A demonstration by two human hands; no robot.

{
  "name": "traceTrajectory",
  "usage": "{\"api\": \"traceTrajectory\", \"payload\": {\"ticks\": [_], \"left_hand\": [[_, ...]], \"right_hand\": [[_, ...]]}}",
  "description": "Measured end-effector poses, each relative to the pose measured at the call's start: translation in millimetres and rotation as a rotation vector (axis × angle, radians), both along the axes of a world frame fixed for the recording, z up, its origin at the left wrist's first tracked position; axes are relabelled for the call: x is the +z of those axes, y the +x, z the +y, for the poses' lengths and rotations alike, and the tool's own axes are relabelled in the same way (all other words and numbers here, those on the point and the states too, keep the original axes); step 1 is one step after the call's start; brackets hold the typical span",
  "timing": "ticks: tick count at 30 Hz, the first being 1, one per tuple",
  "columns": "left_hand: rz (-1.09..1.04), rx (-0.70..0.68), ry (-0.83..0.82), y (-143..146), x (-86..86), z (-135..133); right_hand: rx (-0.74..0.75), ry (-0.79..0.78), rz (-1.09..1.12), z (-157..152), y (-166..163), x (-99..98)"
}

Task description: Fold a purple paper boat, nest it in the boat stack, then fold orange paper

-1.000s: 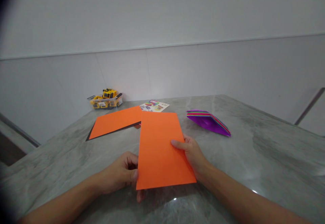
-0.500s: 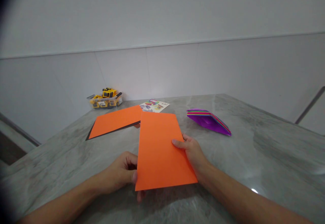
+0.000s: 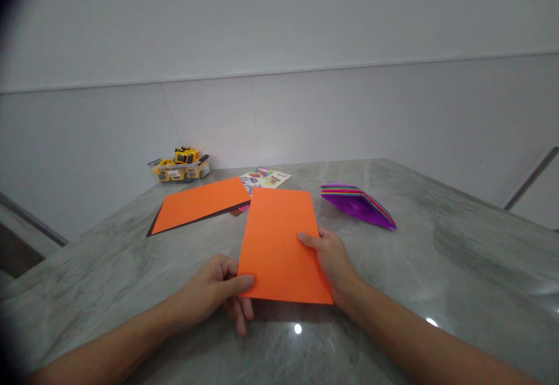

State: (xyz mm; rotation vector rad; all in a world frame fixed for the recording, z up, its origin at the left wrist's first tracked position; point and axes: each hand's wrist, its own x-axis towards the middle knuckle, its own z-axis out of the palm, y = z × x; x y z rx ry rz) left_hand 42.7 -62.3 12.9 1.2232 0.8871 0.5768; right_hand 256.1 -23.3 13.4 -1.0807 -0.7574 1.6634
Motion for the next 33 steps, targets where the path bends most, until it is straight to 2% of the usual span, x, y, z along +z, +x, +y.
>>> {"api": "traceTrajectory", "payload": {"ticks": [4,8,11,19,28,33], "left_hand": [[-0.056,0.212,0.037,-7.0,-1.4,8.4],[-0.110,0.257,0.042,-16.3,1.3,13.0],[-0.094,0.262,0.042,-19.2,5.5,13.9],[0.009,0.325,0.109,-25.9,18.1,18.5],[0.092,0.267,0.148,-30.9,16.3,20.9],[0.139,0.206,0.143,-33.0,15.0,21.0]], "right_hand": [[0.165,0.111,-0.048,-3.2,-3.0,-3.7],[0.392,0.217,-0.171,-4.9,2.5,-7.6],[0.477,0.292,-0.248,-4.3,7.6,-8.9],[0.539,0.434,-0.434,-1.1,10.6,-7.5],[0.544,0.600,-0.558,6.4,18.8,-13.5],[0.537,0.597,-0.620,2.7,19.1,-14.3]]}}
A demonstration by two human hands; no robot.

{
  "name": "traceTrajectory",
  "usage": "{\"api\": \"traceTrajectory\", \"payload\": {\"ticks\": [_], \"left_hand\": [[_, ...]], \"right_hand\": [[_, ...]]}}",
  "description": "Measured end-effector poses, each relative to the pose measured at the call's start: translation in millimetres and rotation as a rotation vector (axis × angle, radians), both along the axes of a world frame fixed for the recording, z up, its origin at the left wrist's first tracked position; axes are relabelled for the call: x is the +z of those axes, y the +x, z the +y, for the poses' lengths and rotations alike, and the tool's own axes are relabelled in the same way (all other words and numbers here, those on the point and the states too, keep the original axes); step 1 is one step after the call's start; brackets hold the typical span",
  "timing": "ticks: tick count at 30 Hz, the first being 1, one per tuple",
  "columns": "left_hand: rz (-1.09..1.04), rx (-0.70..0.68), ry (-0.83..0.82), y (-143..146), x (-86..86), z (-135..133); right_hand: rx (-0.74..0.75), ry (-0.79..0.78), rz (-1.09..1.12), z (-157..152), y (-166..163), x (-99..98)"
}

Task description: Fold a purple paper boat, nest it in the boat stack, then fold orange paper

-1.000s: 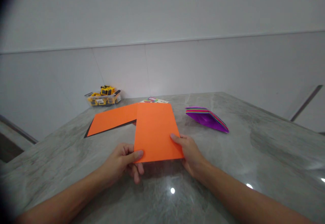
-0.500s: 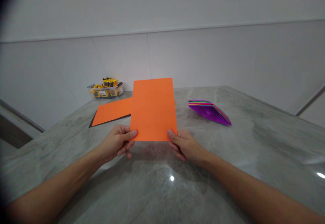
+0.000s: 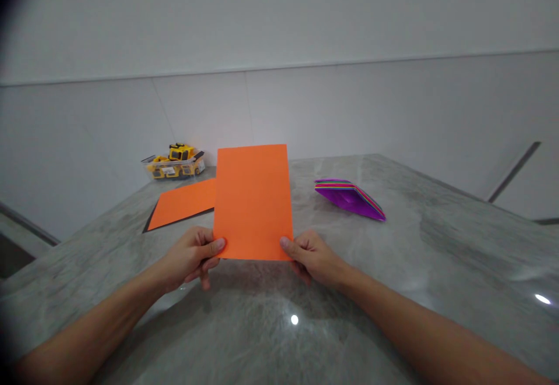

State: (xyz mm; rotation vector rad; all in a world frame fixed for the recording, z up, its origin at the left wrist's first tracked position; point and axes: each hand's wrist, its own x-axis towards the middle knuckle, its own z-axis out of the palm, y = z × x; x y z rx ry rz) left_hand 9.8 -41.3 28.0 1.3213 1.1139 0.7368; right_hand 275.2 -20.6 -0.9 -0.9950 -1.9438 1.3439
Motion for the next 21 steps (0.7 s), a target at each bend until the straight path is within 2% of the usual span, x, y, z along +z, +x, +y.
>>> {"api": "traceTrajectory", "payload": {"ticks": [5,9,12,14,18,21], "left_hand": [[0.062,-0.058,-0.004,1.3,1.7,-1.8],[0.080,-0.087,-0.005,0.0,0.0,-1.4],[0.069,-0.092,0.001,-2.2,-3.5,0.6],[-0.011,-0.071,0.021,-2.6,-5.9,2.4],[-0.320,0.006,0.090,3.5,-13.2,2.6],[-0.494,-0.035,0.091,18.2,-22.9,-4.7]], "right_hand": [[-0.020,-0.067,-0.051,-2.3,1.4,-2.4],[0.023,-0.022,-0.032,-1.1,2.8,-4.3],[-0.011,-0.030,0.009,0.2,2.0,-6.3],[-0.052,-0.058,0.034,0.9,-0.2,-7.6],[-0.151,-0.107,0.129,-0.7,-10.5,-8.5],[-0.181,-0.140,0.203,-7.4,-22.6,-5.8]]}}
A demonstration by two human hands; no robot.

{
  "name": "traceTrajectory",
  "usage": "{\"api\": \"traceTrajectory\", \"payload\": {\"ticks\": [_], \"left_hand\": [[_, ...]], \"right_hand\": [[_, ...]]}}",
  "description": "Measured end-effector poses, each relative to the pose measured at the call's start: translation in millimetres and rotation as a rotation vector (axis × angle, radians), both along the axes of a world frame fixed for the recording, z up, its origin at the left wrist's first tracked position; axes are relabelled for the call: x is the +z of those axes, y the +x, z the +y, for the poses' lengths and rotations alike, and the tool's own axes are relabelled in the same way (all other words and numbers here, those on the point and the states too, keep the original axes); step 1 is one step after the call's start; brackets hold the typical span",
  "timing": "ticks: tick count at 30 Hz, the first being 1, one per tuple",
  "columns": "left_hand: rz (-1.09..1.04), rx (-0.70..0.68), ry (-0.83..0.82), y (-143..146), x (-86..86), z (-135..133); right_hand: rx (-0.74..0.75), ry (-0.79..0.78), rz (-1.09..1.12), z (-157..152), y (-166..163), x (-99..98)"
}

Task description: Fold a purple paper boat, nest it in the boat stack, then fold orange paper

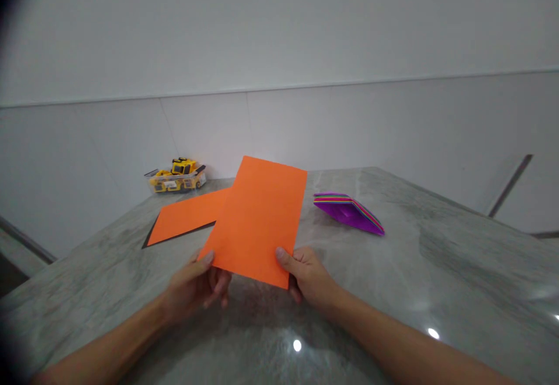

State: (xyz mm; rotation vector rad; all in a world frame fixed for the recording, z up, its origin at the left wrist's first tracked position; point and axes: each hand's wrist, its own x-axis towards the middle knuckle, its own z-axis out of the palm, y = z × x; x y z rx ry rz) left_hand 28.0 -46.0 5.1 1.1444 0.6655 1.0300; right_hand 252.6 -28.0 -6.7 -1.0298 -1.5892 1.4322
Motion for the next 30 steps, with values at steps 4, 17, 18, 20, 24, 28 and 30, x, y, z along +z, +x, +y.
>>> {"api": "traceTrajectory", "payload": {"ticks": [4,17,18,20,24,28,30], "left_hand": [[0.174,-0.204,0.018,30.6,-10.4,-16.1],[0.381,-0.397,-0.055,38.3,8.8,-22.4],[0.383,-0.405,-0.038,36.9,10.1,-22.0],[0.397,-0.397,0.012,36.0,11.3,-21.1],[0.455,-0.268,0.135,38.9,7.6,-20.2],[0.491,-0.217,0.152,39.7,5.8,-22.5],[0.481,-0.275,0.149,37.4,9.1,-23.8]], "right_hand": [[0.053,-0.001,0.100,-12.4,-16.6,3.6],[0.229,0.020,0.261,-22.7,-21.8,3.7],[0.230,0.021,0.256,-23.0,-19.8,5.6],[0.236,0.034,0.252,-23.4,-17.4,7.6],[0.184,0.112,0.234,-24.9,-19.2,6.3],[0.353,0.102,0.254,-28.8,-21.4,5.0],[0.364,0.089,0.241,-30.5,-20.1,5.9]]}}
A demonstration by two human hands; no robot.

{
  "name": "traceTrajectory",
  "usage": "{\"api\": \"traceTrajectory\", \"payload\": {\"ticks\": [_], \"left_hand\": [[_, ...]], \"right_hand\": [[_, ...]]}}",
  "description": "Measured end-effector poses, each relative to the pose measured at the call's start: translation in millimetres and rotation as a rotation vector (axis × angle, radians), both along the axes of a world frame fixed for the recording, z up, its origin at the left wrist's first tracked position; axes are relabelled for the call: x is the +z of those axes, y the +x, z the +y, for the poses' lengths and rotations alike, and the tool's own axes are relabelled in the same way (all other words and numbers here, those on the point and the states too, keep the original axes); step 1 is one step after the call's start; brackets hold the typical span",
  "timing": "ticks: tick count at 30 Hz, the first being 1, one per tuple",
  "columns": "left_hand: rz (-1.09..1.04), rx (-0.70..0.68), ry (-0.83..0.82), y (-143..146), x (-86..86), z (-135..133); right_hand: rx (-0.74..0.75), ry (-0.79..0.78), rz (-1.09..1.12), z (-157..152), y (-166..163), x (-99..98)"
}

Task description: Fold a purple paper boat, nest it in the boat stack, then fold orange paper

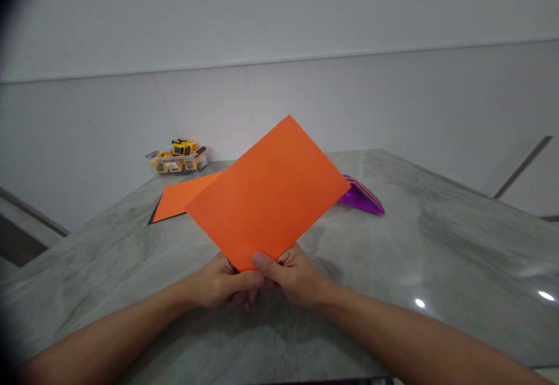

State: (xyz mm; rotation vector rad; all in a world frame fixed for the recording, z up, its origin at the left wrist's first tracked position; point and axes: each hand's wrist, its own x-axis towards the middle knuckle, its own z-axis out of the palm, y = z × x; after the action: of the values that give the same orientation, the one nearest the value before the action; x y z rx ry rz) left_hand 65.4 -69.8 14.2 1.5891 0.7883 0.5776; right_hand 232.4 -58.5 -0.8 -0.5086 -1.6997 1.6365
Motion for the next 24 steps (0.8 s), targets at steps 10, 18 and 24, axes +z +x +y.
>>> {"api": "traceTrajectory", "payload": {"ticks": [10,18,24], "left_hand": [[0.042,-0.135,0.085,-16.6,19.5,5.6],[0.103,-0.094,0.121,-32.9,18.3,15.1],[0.139,-0.057,0.108,-52.2,14.7,28.4]], "right_hand": [[-0.112,-0.127,-0.028,-1.7,9.2,6.8],[-0.190,-0.159,0.128,7.8,12.6,10.5],[-0.211,-0.104,0.244,16.3,15.7,18.1]]}}
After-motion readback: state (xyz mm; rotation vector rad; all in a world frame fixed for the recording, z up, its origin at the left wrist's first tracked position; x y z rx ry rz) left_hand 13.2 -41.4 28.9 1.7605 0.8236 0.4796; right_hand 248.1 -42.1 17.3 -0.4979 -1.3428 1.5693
